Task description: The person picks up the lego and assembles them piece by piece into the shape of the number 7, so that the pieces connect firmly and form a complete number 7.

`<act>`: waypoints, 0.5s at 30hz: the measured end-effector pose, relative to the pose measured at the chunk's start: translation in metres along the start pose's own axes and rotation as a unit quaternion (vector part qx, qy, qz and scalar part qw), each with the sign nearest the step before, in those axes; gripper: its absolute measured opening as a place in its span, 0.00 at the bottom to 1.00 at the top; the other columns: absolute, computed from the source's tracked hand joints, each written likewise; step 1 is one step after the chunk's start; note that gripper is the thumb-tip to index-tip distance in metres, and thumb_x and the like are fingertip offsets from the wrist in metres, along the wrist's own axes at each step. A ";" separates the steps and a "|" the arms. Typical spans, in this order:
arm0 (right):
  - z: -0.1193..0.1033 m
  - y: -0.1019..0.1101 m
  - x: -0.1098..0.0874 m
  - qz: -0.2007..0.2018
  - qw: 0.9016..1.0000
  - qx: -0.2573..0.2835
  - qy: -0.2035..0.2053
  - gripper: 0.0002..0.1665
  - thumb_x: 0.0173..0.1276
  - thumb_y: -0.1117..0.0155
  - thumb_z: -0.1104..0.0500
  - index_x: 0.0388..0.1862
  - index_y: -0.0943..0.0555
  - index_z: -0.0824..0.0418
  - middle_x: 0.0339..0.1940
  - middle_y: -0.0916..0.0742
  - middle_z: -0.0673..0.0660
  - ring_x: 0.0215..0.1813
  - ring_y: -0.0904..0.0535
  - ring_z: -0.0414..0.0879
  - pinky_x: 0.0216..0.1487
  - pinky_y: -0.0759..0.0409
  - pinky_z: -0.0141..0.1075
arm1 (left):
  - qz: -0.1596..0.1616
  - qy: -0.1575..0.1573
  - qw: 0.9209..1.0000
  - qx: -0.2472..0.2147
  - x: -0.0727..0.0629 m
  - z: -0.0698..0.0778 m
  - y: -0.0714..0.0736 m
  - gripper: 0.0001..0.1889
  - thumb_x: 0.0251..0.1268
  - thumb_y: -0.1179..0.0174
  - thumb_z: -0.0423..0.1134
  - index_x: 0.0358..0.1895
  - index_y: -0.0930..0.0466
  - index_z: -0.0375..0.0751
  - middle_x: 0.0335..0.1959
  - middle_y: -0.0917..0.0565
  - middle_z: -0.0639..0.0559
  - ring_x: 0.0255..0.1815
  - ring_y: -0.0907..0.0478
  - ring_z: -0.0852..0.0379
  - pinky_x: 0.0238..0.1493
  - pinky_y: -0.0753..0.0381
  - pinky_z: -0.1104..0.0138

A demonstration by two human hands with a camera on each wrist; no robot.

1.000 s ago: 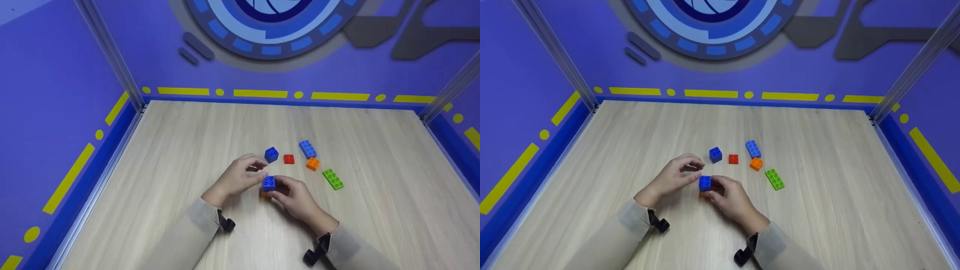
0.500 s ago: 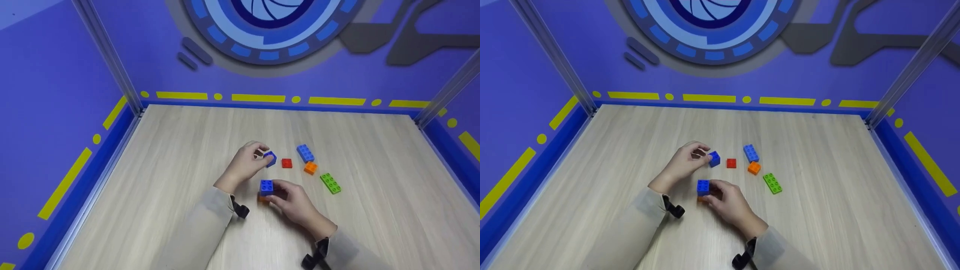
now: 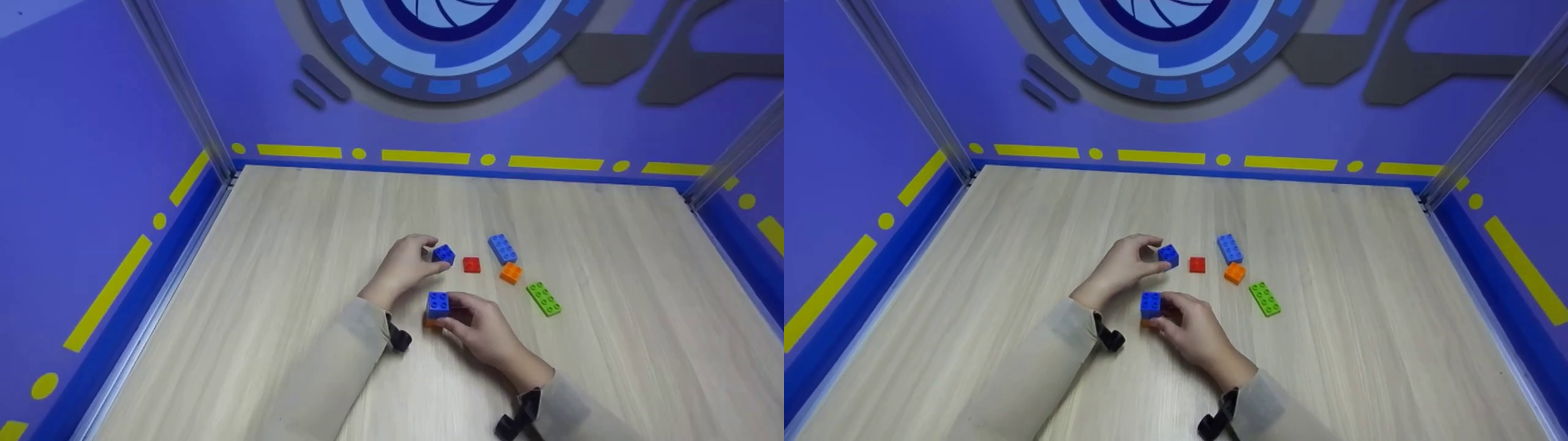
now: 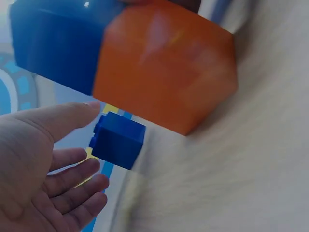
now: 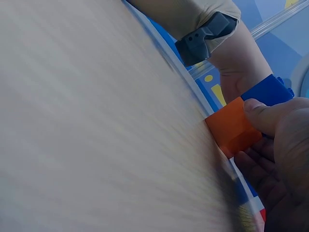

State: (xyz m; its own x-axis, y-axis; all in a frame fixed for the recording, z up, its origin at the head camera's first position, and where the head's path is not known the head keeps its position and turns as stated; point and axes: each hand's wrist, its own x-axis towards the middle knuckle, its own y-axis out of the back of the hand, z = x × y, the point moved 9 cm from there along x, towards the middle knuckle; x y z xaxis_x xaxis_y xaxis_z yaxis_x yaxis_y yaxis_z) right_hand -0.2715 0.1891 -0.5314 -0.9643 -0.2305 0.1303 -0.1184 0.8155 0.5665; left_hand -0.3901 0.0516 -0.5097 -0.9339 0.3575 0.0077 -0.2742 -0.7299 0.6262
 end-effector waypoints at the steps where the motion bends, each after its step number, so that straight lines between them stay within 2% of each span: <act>1: 0.000 0.001 0.000 0.001 1.000 0.000 -0.002 0.26 0.76 0.20 0.59 0.70 0.13 0.62 0.63 0.06 0.56 0.64 0.08 0.51 0.72 0.11 0.49 | -0.002 0.001 1.000 0.006 0.002 0.001 -0.002 0.29 0.75 0.22 0.48 0.73 0.14 0.42 0.69 0.11 0.45 0.67 0.12 0.50 0.72 0.13 0.57; 4: 0.001 0.003 -0.001 0.004 1.000 -0.002 -0.007 0.26 0.76 0.20 0.59 0.70 0.13 0.61 0.63 0.06 0.56 0.64 0.08 0.50 0.71 0.11 0.47 | -0.011 -0.005 1.000 0.022 0.007 0.004 -0.008 0.23 0.75 0.22 0.45 0.68 0.11 0.42 0.61 0.08 0.47 0.60 0.11 0.53 0.67 0.11 0.59; 7: 0.000 0.005 -0.002 0.010 1.000 -0.004 -0.004 0.25 0.76 0.20 0.60 0.69 0.12 0.62 0.62 0.06 0.57 0.64 0.08 0.51 0.71 0.11 0.49 | -0.015 -0.008 0.999 0.030 0.009 0.007 -0.009 0.19 0.77 0.24 0.42 0.65 0.10 0.41 0.59 0.07 0.47 0.59 0.11 0.54 0.66 0.11 0.60; 12: 0.000 0.004 0.000 0.005 1.000 -0.008 -0.003 0.26 0.76 0.20 0.59 0.69 0.13 0.63 0.63 0.06 0.58 0.64 0.08 0.52 0.72 0.12 0.53 | -0.008 -0.004 0.999 0.039 0.004 0.005 0.002 0.20 0.78 0.24 0.42 0.67 0.11 0.41 0.62 0.08 0.47 0.62 0.11 0.53 0.69 0.11 0.59; 15: -0.001 0.000 0.002 -0.009 1.000 -0.006 -0.003 0.26 0.76 0.20 0.59 0.70 0.13 0.62 0.64 0.06 0.58 0.65 0.08 0.52 0.73 0.13 0.53 | -0.002 -0.014 0.999 0.031 -0.002 0.004 0.013 0.20 0.77 0.24 0.43 0.67 0.11 0.42 0.63 0.09 0.46 0.64 0.12 0.51 0.70 0.12 0.58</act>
State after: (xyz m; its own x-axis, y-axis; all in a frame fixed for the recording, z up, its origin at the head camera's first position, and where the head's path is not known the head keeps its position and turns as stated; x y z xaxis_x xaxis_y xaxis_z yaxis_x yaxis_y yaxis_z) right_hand -0.2735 0.1877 -0.5299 -0.9636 -0.2417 0.1141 -0.1334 0.8047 0.5786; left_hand -0.3907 0.0442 -0.4985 -0.9255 0.3777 0.0265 -0.2629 -0.6914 0.6730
